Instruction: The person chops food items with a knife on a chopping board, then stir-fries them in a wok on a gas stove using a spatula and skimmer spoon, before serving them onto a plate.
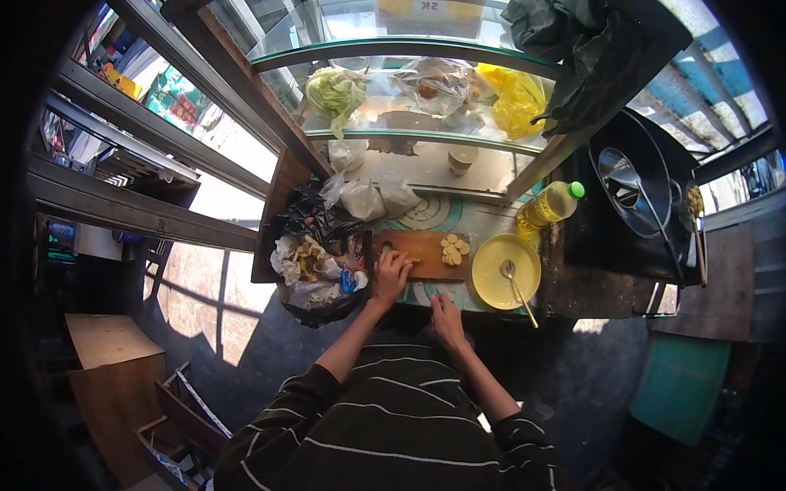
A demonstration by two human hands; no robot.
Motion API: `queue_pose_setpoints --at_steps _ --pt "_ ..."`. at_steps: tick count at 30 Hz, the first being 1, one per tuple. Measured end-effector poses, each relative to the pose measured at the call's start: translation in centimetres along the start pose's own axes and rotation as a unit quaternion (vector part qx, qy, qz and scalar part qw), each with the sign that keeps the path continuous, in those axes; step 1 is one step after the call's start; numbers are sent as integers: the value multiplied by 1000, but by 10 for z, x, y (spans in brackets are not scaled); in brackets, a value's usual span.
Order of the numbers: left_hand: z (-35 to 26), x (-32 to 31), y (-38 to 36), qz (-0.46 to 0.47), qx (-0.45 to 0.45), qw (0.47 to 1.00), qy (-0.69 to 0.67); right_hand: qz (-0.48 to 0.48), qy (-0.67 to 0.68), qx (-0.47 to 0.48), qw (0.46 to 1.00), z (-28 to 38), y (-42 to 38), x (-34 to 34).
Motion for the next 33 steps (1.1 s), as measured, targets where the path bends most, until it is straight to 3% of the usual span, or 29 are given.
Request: queue_pose_setpoints --at_steps 4,15,17,24,26,33 --pt "1 -4 -3 -73 -25 996 -41 14 -21 -5 1000 -3 2 -5" --pt "-3 -1 -4 -114 -27 991 -63 5 -29 -23 999 -10 -2 -7" --pt "-2 0 -4 -116 -24 991 -69 -37 -87 25 995 -17 4 -6" --pt "-1 1 -4 -117 -15 990 -84 -47 -121 8 992 -15 -1 -6" --pt "0 0 -4 -117 -14 989 -88 -92 -153 88 980 -10 -1 -5" --pt "0 0 -5 -129 -15 988 -83 -76 -163 105 978 4 5 -10"
Point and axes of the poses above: each hand's wrist, its own y-axis towards the middle knuckle, its own x-axis out of the back of the hand, z = x × y, the point moved 5 cm from there along y, towards the middle knuckle, and after that the axes turned 11 degrees about -x, right-handed, at the moved point
